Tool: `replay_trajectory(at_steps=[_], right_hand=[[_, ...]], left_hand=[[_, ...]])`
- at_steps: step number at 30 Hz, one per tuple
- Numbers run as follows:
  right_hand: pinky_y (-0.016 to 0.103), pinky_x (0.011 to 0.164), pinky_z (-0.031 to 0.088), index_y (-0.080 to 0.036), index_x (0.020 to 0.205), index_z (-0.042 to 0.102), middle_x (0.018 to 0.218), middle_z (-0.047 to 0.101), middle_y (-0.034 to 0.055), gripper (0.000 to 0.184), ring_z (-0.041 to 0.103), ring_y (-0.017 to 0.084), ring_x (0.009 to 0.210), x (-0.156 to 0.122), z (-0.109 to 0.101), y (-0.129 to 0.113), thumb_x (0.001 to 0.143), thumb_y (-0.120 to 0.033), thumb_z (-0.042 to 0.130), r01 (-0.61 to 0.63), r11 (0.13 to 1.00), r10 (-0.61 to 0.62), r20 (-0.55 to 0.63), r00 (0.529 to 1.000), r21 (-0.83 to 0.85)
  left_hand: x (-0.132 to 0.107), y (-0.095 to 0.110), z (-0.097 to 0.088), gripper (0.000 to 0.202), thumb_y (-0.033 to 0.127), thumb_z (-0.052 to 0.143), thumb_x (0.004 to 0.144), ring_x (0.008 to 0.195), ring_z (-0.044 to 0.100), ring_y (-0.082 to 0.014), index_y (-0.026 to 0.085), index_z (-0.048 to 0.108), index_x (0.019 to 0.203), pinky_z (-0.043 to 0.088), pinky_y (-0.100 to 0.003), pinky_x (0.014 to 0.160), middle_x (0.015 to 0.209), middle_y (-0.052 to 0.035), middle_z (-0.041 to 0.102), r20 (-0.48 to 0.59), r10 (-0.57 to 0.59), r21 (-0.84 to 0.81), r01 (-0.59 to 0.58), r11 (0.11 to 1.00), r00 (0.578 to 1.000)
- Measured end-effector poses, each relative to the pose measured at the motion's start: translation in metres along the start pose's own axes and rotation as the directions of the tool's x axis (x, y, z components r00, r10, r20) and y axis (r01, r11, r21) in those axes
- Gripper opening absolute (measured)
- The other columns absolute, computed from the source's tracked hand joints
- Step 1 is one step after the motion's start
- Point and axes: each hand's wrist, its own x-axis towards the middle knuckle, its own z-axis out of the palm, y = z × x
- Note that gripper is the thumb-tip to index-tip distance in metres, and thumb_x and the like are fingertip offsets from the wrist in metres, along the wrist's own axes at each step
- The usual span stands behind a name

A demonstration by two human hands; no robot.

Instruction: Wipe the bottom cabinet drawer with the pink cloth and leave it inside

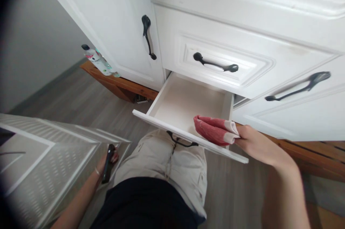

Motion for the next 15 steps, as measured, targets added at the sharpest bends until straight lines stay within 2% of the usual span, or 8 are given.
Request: replay_trajectory(at_steps=[2,5,8,10,12,15], right_hand=[[0.038,0.124,0.033,-0.038,0.153,0.046,0.158,0.047,-0.0064,0.055,0.045,0.029,0.145,-0.002,0.007,0.004,0.099,-0.045,0.047,-0.007,0.999,0.008,-0.007,1.000,0.054],[0.042,0.125,0.031,-0.040,0.150,0.050,0.159,0.045,-0.0080,0.052,0.042,0.030,0.147,-0.002,0.015,0.005,0.098,-0.049,0.046,0.026,0.997,-0.027,0.010,1.000,0.069],[0.040,0.124,0.033,-0.043,0.148,0.051,0.157,0.049,-0.0079,0.050,0.045,0.028,0.145,0.001,0.018,0.007,0.098,-0.048,0.045,0.023,0.997,-0.023,-0.008,1.000,0.074],[0.037,0.121,0.038,-0.038,0.145,0.055,0.151,0.056,-0.0031,0.050,0.053,0.028,0.138,0.002,0.017,0.015,0.096,-0.043,0.048,-0.024,0.999,0.027,-0.055,0.998,0.043],[0.038,0.114,0.045,-0.031,0.132,0.067,0.139,0.067,0.0037,0.045,0.063,0.032,0.125,0.004,0.016,0.029,0.090,-0.040,0.051,-0.076,0.997,0.072,-0.106,0.992,-0.032],[0.043,0.102,0.053,-0.025,0.106,0.076,0.118,0.075,0.0095,0.035,0.068,0.035,0.107,0.005,0.016,0.050,0.086,-0.040,0.051,-0.131,0.984,0.112,-0.154,0.982,-0.123]], left_hand=[[0.004,0.004,0.015,0.032,0.051,0.062,0.086,0.050,0.037,-0.0119,0.021,0.060,0.097,0.031,-0.022,0.049,0.055,0.0062,0.036,0.150,0.018,-0.122,0.001,0.992,0.989],[0.007,0.005,0.038,0.050,0.063,0.055,0.089,0.051,0.037,-0.0104,0.021,0.062,0.116,0.036,-0.021,0.047,0.061,0.0059,0.038,0.301,0.037,-0.241,0.038,0.970,0.953],[0.008,0.002,0.053,0.074,0.078,0.050,0.086,0.049,0.036,-0.0091,0.023,0.056,0.135,0.036,-0.021,0.044,0.065,0.0053,0.043,0.494,0.059,-0.365,0.145,0.920,0.867],[0.008,-0.001,0.056,0.084,0.081,0.057,0.081,0.054,0.047,-0.0093,0.028,0.048,0.146,0.043,-0.021,0.048,0.073,0.0032,0.053,0.585,0.086,-0.449,0.234,0.862,0.806],[0.007,-0.003,0.053,0.087,0.073,0.065,0.081,0.070,0.061,-0.0120,0.031,0.040,0.152,0.053,-0.022,0.062,0.089,-0.0009,0.063,0.599,0.082,-0.487,0.281,0.827,0.797],[0.005,-0.002,0.046,0.085,0.035,0.076,0.083,0.091,0.069,-0.0156,0.028,0.034,0.156,0.058,-0.026,0.087,0.103,-0.0041,0.069,0.571,0.054,-0.465,0.269,0.843,0.819]])
